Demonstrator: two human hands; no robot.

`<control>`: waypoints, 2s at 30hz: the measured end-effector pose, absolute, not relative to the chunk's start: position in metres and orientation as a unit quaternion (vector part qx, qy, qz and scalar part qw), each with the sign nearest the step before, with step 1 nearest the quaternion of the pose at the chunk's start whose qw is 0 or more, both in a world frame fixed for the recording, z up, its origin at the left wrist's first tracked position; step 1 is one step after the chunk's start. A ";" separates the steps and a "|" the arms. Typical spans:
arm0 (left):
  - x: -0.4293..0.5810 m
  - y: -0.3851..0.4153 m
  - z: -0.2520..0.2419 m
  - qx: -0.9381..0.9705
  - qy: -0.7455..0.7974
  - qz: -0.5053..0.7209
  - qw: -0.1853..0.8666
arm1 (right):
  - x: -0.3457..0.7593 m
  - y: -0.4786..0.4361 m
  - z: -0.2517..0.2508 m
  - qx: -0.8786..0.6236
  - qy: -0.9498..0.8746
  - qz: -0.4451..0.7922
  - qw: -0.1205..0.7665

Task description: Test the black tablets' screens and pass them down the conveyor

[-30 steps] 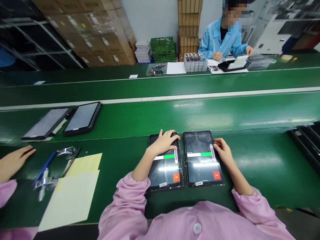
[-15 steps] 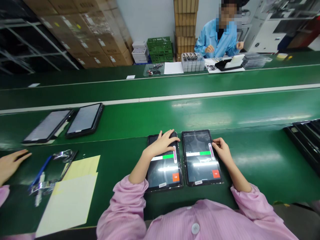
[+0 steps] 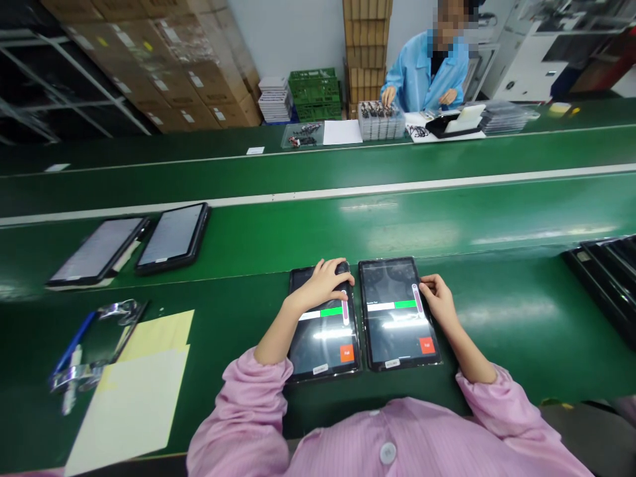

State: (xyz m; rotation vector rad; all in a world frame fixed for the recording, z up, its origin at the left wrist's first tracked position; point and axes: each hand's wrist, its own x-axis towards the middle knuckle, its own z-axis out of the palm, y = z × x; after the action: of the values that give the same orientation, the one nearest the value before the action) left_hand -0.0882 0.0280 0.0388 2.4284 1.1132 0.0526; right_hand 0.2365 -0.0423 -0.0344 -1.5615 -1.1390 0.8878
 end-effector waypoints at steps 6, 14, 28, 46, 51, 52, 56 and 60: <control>-0.091 0.029 0.037 0.893 0.394 0.020 0.218 | 0.236 -0.042 -0.034 -0.641 -0.469 0.366 0.485; -0.089 0.035 0.037 0.891 0.395 0.019 0.223 | 0.239 -0.040 -0.035 -0.639 -0.474 0.370 0.480; -0.088 0.033 0.036 0.885 0.409 0.019 0.221 | 0.239 -0.040 -0.031 -0.622 -0.486 0.381 0.481; -0.213 0.047 0.058 0.774 0.542 -0.004 0.328 | 0.242 -0.038 -0.033 -0.614 -0.500 0.379 0.478; -0.199 0.051 0.056 0.781 0.557 0.065 0.276 | 0.246 -0.038 -0.034 -0.612 -0.510 0.377 0.473; -0.196 0.052 0.055 0.778 0.562 0.074 0.269 | 0.246 -0.037 -0.035 -0.612 -0.511 0.377 0.472; -0.193 0.055 0.051 0.768 0.576 0.084 0.266 | 0.248 -0.036 -0.036 -0.608 -0.510 0.383 0.473; -0.193 0.056 0.048 0.764 0.582 0.091 0.265 | 0.249 -0.036 -0.035 -0.607 -0.511 0.387 0.470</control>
State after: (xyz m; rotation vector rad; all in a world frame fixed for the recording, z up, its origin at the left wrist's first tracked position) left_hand -0.1934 0.0561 0.0482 2.0641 1.5720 0.2460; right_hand 0.2489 -0.0359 -0.0352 -1.4868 -1.2515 0.9478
